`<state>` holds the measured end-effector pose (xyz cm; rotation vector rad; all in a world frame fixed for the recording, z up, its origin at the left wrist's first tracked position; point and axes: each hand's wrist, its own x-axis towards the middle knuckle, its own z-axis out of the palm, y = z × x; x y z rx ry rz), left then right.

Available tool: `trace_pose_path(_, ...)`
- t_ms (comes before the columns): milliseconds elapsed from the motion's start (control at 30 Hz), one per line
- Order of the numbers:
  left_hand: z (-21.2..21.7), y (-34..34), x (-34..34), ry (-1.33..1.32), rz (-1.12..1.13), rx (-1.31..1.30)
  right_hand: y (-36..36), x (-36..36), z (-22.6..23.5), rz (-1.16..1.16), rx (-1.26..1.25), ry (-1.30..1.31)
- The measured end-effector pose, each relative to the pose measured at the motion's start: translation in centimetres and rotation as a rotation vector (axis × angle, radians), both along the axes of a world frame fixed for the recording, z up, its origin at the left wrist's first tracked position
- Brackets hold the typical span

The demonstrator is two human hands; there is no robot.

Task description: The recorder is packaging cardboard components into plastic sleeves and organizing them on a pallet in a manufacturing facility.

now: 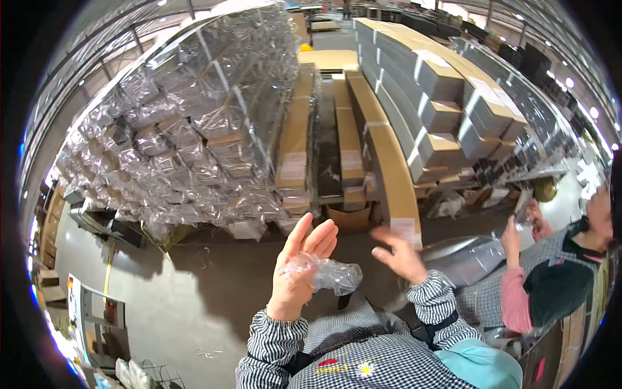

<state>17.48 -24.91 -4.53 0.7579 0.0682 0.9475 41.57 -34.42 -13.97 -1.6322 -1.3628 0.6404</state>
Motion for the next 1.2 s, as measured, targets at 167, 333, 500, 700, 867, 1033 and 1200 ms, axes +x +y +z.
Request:
trace_pose_path(167,0.2,-2.8,2.0,0.134,0.009,0.123,-4.0,-6.9,3.9,0.17,0.087,0.741)
trace_pose_path(333,-1.6,-3.9,2.4,0.339,0.156,0.2,-5.0,-5.6,5.5,-0.006,0.46,0.406)
trace_pose_path(500,-2.9,-4.6,4.8,0.576,0.125,0.355,-4.6,-2.2,5.9,-0.121,0.447,0.213)
trace_pose_path(700,-4.8,-5.2,8.6,0.412,0.089,0.209,-6.1,1.0,5.1,-0.34,0.283,0.42)
trace_pose_path(867,-7.6,-6.5,11.2,0.589,0.053,-0.147,-7.0,3.4,3.6,-0.135,0.488,0.742)
trace_pose_path(1033,-9.1,-7.9,14.2,0.524,0.028,-0.169,-9.2,4.9,1.0,0.281,0.087,1.626)
trace_pose_path(1200,-13.5,-3.9,8.3,0.21,-0.551,-0.241,-10.7,11.1,-1.0,0.435,0.163,0.786)
